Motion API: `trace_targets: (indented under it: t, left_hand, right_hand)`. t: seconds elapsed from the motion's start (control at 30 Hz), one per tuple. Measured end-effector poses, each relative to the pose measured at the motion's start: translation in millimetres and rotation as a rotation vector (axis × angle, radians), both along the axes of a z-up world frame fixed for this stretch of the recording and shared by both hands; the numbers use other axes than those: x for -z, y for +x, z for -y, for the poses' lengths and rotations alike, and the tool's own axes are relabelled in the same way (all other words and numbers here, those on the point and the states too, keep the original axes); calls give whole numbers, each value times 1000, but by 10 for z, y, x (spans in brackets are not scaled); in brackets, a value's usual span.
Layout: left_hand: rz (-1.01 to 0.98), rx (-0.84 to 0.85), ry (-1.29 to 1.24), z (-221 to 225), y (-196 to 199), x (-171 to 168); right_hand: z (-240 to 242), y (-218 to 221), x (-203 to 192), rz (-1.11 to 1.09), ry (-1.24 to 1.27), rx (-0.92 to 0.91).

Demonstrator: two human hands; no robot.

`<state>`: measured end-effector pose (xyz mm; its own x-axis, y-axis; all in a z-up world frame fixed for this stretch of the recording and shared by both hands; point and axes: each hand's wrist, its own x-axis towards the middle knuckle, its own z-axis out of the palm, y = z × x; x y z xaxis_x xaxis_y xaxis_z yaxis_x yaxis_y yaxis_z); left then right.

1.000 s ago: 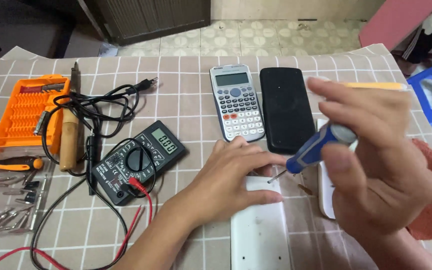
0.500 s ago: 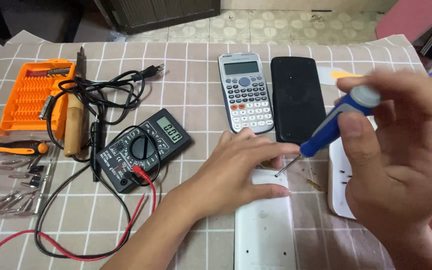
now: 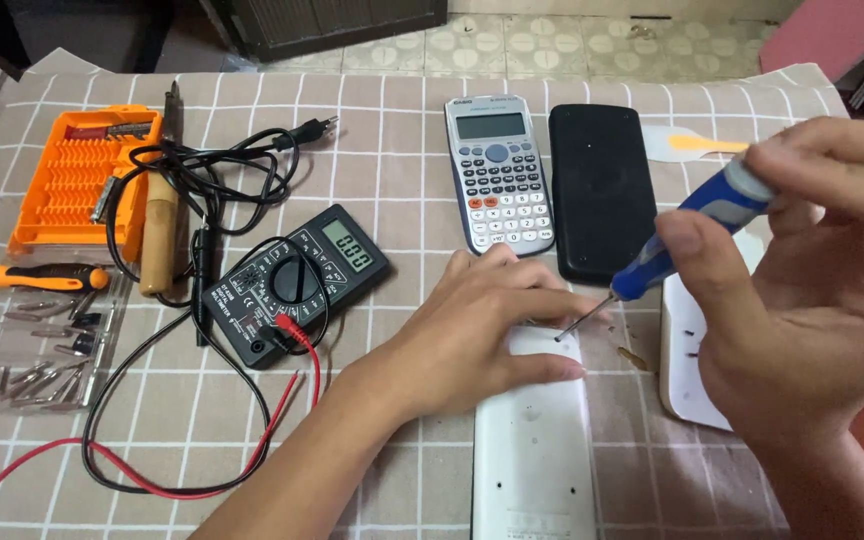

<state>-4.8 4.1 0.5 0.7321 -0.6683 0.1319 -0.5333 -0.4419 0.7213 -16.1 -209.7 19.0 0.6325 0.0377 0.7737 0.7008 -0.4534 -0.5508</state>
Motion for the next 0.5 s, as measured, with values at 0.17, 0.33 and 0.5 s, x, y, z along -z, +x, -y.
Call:
trace_targets:
  t: [0.17, 0.33, 0.5]
  left_hand:
    - [-23, 14, -66, -5, -7, 5]
    - [-34, 22, -71, -6, 2, -4]
    - [-42, 26, -35, 5, 7, -23]
  right_hand:
    - [-166, -108, -167, -77, -44, -11]
    - [-144, -85, -136, -62, -36, -81]
    - [24, -17, -79, 111, -121, -91]
